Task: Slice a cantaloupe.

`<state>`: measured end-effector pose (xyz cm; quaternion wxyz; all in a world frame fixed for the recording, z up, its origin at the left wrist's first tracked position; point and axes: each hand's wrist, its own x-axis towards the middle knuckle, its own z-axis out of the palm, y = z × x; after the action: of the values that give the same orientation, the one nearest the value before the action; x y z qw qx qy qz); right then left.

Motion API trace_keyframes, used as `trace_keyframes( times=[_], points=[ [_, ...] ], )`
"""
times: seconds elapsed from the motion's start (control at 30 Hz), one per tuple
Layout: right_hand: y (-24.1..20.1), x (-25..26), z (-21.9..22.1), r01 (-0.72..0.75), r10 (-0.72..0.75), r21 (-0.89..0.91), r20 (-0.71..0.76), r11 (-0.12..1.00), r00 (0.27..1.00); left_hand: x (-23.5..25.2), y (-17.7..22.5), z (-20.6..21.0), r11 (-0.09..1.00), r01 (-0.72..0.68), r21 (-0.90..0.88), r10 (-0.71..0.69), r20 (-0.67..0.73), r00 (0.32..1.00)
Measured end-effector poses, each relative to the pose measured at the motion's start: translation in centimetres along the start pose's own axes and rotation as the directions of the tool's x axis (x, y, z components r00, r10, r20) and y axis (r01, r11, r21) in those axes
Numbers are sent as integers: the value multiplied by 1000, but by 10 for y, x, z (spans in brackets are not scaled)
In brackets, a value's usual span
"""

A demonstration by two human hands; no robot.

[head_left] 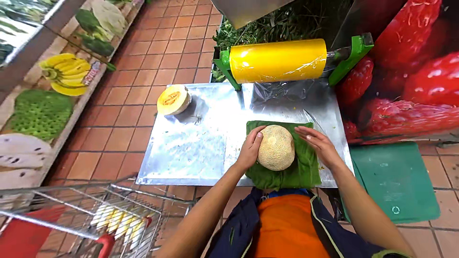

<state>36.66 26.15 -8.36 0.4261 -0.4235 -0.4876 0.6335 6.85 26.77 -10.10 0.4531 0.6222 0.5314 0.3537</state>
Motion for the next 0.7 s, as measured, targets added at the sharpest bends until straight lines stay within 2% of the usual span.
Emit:
trace_keyframes(
  times=[0.07,0.13,0.2,0.27,0.33,0.43,0.5,0.6,0.7],
  points=[
    [-2,-19,-20,-20,-65,-392,-203,920,977,-2,1,-6,1000,17,16,-18,72,997],
    [1,-40,-39,-169,-146,-719,-354,674,924,-4,13,-9,999,20,41,-25,131,991],
    [4,-61,-48,-336,-116,-827,-427,450,897,-10,29,-9,996,19,90,-34,164,986],
    [10,-76,-44,-471,-23,-818,-505,330,863,-13,30,-11,993,13,118,-36,200,979],
    [19,-81,-38,-550,48,-793,-558,262,828,-14,25,-16,988,-17,154,-24,258,966],
    [27,-77,-33,-597,102,-784,-588,173,802,-19,18,-25,972,-41,232,-39,333,942],
    [28,-73,-34,-618,111,-771,-608,154,786,-24,16,-27,954,-53,296,-47,322,946],
    [20,-80,-31,-646,46,-732,-654,215,755,-41,13,-15,930,-54,364,-5,159,987],
    [2,-104,-13,-621,-56,-690,-685,373,727,-57,13,0,932,44,359,-55,22,998]
  ],
)
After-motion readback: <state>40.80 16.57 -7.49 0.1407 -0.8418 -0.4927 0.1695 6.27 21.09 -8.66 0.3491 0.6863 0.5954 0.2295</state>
